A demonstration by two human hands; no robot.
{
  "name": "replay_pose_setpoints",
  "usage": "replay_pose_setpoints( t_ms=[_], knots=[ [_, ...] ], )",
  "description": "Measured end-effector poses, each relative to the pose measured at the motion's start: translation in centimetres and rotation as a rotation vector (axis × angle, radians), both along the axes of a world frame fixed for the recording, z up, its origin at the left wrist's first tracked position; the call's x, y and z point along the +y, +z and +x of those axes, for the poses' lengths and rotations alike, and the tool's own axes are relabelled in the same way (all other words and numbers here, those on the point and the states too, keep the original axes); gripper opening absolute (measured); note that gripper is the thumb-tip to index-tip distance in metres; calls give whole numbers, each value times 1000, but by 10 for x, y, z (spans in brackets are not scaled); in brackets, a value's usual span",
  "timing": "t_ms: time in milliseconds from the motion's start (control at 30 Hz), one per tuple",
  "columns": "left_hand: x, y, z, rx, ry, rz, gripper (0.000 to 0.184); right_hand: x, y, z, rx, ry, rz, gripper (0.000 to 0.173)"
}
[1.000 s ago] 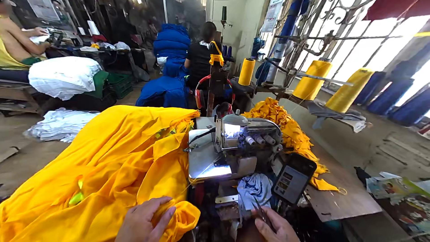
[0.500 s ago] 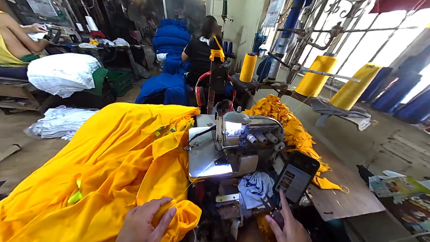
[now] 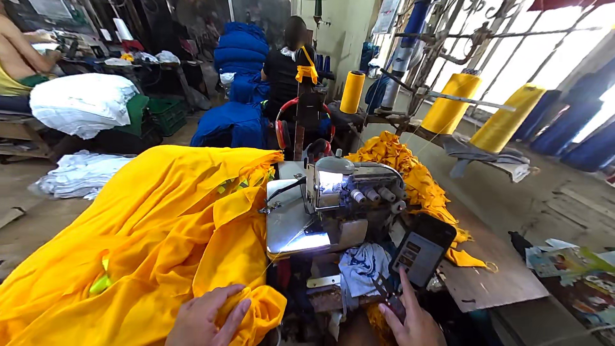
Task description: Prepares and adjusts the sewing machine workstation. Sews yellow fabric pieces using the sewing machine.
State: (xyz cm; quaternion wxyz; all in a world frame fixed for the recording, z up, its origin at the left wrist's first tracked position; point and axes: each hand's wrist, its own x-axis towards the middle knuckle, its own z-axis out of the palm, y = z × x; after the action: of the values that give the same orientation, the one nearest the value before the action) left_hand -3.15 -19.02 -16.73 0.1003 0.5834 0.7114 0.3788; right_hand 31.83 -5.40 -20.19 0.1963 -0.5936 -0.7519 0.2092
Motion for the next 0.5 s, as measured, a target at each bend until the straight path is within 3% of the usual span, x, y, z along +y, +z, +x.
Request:
replay_pose_setpoints(
  t_ms=[500],
  knots=[
    [0,-4,0,-6,-3,-26,34,14,2,13,19,-55,-24,93]
  ],
)
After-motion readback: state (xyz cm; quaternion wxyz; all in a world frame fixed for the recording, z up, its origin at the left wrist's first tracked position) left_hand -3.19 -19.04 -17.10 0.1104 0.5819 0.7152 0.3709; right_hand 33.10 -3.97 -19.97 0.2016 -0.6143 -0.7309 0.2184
